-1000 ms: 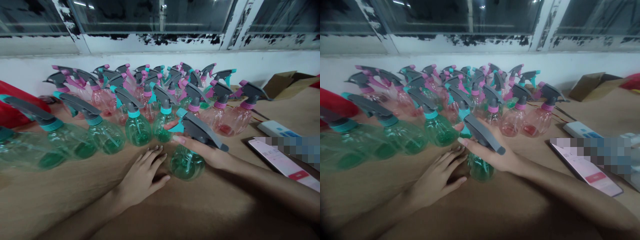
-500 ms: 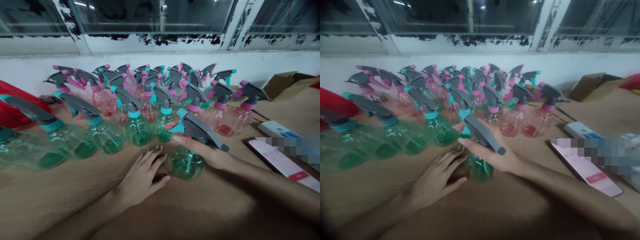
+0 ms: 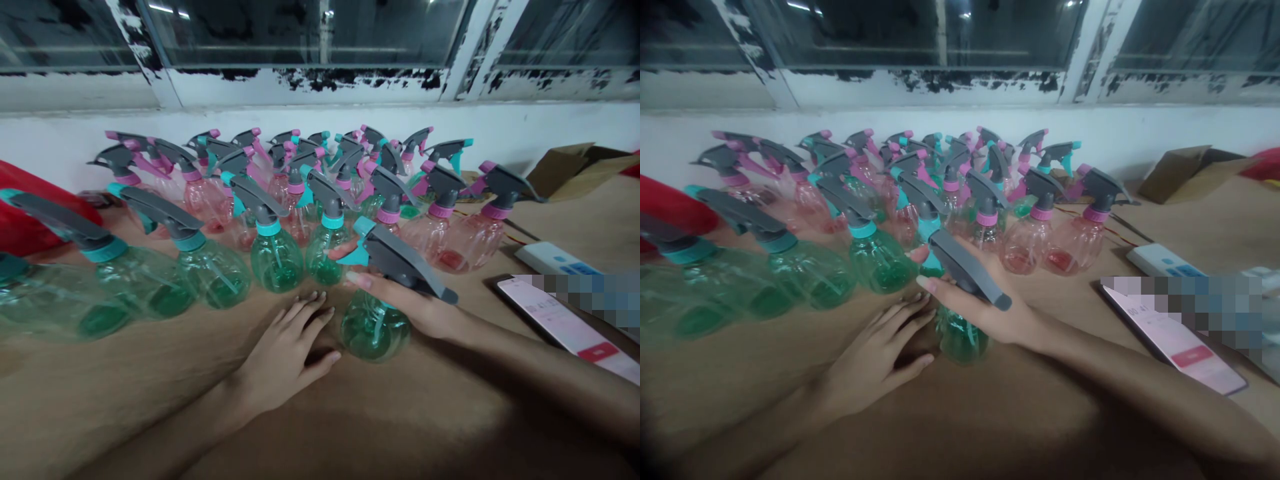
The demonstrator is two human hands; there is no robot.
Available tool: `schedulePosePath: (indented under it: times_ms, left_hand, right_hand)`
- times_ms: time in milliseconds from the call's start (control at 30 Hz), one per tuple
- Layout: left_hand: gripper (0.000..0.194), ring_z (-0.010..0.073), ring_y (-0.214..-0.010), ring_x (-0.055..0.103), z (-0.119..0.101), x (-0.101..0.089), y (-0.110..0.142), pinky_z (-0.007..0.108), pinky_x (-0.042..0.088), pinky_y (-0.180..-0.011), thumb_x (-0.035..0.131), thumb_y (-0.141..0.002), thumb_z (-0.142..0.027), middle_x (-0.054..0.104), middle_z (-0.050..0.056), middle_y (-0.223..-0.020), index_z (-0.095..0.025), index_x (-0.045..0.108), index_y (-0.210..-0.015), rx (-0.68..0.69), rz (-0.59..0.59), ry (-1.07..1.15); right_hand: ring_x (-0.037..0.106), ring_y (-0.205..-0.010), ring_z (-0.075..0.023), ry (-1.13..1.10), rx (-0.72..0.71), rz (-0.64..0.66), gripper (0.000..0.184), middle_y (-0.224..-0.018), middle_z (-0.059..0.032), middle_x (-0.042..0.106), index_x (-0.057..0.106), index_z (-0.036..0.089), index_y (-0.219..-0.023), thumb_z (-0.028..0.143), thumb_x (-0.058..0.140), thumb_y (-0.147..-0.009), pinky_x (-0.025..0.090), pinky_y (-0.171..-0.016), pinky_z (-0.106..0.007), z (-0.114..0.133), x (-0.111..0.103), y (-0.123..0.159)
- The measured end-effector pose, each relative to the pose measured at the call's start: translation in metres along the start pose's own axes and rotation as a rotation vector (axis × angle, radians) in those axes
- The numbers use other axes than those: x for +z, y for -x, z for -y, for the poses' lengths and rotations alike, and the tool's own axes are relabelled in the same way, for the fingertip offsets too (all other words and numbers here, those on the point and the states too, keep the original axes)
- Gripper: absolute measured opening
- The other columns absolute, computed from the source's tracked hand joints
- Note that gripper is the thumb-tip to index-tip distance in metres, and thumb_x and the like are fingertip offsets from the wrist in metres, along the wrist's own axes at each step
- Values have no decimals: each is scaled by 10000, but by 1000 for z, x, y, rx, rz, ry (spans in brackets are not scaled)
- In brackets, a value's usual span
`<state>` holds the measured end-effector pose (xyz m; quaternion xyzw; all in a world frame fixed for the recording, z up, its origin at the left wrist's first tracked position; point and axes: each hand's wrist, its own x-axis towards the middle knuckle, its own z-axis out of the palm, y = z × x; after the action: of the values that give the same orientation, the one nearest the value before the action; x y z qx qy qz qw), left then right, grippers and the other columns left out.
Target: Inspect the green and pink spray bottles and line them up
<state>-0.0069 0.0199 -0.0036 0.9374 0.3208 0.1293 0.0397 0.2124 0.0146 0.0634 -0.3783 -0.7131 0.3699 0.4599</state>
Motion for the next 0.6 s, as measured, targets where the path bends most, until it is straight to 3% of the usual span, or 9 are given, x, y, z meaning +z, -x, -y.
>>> schedulePosePath:
  times_ms: [200, 433, 600]
  left_hand:
    - [538, 292, -1317, 365, 0, 0, 0, 469, 328, -1059, 545, -913, -440, 444, 137, -1410, -131, 445, -1342, 0, 3, -20]
    - [536, 293, -1316, 369, 0, 2, 1, 477, 323, -1060, 542, -913, -446, 457, 128, -1402, -163, 427, -1354, 3, -11, 4]
    - [537, 294, -1321, 362, 1, 1, 1, 480, 329, -1057, 548, -911, -442, 433, 136, -1420, -150, 435, -1348, -3, -3, 9]
  right_hand:
    - [563, -729, -163, 2, 6, 5, 464, -945, -20, 625, 460, 325, -1338, 388, 562, -889, 465, -704, -343, -1, 0, 1]
    - [576, -773, -170, -14, 29, 4, 477, -1004, -22, 626, 457, 340, -1339, 388, 573, -880, 476, -799, -368, -2, -1, 1]
    - [569, -742, -172, -30, 83, 4, 444, -876, -10, 602, 502, 333, -1307, 397, 575, -873, 482, -828, -377, -4, 0, 4]
